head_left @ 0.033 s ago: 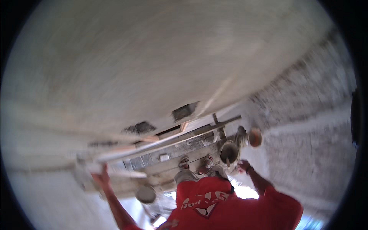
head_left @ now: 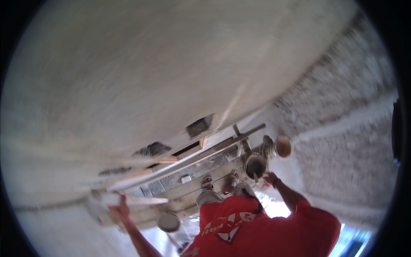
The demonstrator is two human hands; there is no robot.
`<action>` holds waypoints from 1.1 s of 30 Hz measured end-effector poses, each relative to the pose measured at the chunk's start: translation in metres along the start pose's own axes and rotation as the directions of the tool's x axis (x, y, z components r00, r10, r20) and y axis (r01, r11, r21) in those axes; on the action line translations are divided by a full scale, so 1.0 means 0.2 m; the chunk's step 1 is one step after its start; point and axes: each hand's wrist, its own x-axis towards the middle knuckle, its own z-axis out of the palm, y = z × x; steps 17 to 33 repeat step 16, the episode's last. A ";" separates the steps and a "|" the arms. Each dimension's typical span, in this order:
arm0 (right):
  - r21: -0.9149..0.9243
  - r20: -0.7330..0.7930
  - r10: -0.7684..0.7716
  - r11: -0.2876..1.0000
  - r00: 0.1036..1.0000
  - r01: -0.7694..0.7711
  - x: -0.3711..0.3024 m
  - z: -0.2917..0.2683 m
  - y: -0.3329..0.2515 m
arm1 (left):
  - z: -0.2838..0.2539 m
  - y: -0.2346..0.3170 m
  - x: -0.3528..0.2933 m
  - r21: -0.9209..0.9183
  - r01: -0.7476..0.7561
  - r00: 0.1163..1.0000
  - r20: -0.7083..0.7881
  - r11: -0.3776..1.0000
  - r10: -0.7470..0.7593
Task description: The person applies plaster to a concrete wall using a trowel and then smooths it with a long wooden straightedge.
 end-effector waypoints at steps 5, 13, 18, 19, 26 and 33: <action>0.315 0.258 -0.184 0.944 0.948 0.098 0.29 0.33 -0.12 | 0.26 0.74 -0.30 -0.326 -0.066 0.956 0.251 0.943 0.154; 0.815 0.487 0.000 0.359 0.874 -0.454 -0.19 0.88 -0.76 | 0.43 1.28 -0.49 -0.664 -0.099 0.848 0.334 0.741 0.412; 0.956 0.192 -0.305 -0.155 0.933 -0.247 -0.10 0.84 -0.86 | 0.45 1.26 -0.47 -0.716 -0.128 0.800 0.335 0.686 0.498; 0.956 0.192 -0.305 -0.155 0.933 -0.247 -0.10 0.84 -0.86 | 0.45 1.26 -0.47 -0.716 -0.128 0.800 0.335 0.686 0.498; 0.956 0.192 -0.305 -0.155 0.933 -0.247 -0.10 0.84 -0.86 | 0.45 1.26 -0.47 -0.716 -0.128 0.800 0.335 0.686 0.498; 0.956 0.192 -0.305 -0.155 0.933 -0.247 -0.10 0.84 -0.86 | 0.45 1.26 -0.47 -0.716 -0.128 0.800 0.335 0.686 0.498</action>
